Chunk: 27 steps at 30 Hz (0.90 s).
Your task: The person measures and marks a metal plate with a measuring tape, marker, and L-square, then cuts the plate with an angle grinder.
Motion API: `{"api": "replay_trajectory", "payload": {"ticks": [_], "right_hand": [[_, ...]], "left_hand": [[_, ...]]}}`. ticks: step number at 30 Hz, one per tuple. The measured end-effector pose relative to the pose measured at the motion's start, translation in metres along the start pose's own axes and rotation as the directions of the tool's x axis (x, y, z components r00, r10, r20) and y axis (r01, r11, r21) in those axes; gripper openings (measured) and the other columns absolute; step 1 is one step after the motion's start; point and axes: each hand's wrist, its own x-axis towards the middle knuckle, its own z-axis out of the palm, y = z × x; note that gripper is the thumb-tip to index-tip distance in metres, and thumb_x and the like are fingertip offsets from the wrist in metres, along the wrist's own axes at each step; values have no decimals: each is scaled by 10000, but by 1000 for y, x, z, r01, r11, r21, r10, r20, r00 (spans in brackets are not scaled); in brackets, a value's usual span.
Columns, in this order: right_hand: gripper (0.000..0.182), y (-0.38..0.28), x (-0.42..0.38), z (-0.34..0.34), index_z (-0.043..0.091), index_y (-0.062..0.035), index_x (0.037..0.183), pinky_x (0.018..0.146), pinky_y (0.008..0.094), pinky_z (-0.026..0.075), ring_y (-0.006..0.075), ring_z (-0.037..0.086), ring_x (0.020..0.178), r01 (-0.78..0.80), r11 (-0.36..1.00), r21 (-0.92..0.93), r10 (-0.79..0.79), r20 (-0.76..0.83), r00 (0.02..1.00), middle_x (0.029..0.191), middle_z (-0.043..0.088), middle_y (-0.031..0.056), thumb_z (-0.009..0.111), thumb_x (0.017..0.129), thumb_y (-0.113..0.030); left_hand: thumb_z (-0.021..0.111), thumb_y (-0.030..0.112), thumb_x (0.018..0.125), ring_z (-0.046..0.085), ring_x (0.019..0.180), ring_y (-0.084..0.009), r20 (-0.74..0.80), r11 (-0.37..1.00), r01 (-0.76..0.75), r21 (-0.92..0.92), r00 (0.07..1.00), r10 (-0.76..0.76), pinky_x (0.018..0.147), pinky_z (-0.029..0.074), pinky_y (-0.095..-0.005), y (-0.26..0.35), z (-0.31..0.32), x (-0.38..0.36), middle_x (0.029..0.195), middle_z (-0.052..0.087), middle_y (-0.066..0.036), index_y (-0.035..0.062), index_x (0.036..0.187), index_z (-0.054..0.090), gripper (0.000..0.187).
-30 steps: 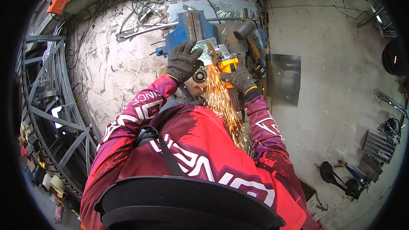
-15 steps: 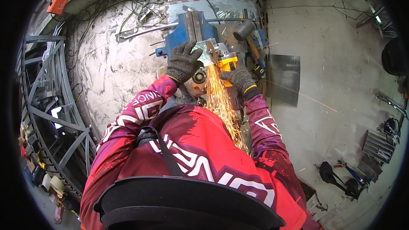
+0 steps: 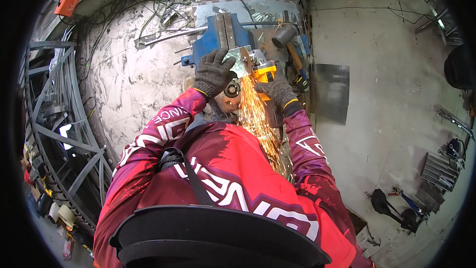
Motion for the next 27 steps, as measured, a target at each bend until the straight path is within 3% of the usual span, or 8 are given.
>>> {"api": "replay_trajectory", "payload": {"ticks": [2,8,10,20,27], "right_hand": [[1186,-2,0,0,244,-29,1554,964,394,527,296,637,1111,7,999,54,-8,19,1000,1283,602,178,939,631,-292],[1184,-5,2,-1,248,-46,1558,990,392,513,297,630,1123,32,999,10,-32,-5,999,1295,597,171,941,631,-294],[1181,-11,0,-1,249,-52,1558,991,391,513,300,632,1131,-17,999,-38,16,-19,1000,1292,603,175,942,632,-294],[1188,-8,0,0,240,-53,1561,994,398,514,305,638,1127,-29,998,-62,27,-27,999,1277,610,187,941,627,-273],[1142,-29,-8,0,228,-71,1558,979,400,527,292,643,1088,-28,1000,-14,27,-27,999,1248,611,169,923,658,-179]], "left_hand": [[780,375,763,506,1270,-384,4,1000,4,2,1000,-4,1046,401,-518,1,-1,0,1379,555,-151,159,1225,653,526],[762,382,737,490,1252,-369,-49,1000,-22,7,999,23,1008,396,-537,-1,2,0,1348,540,-143,163,1195,645,520],[785,379,761,506,1276,-388,3,1000,5,3,1000,-5,1050,401,-520,1,0,0,1381,556,-156,157,1229,654,535],[789,379,750,512,1265,-388,-15,1000,-3,-5,1000,3,1043,408,-522,-1,2,0,1369,560,-159,147,1216,658,537],[789,379,748,513,1263,-387,-32,1000,-10,-1,999,10,1037,410,-521,-1,4,0,1364,562,-158,152,1221,655,542]]}}
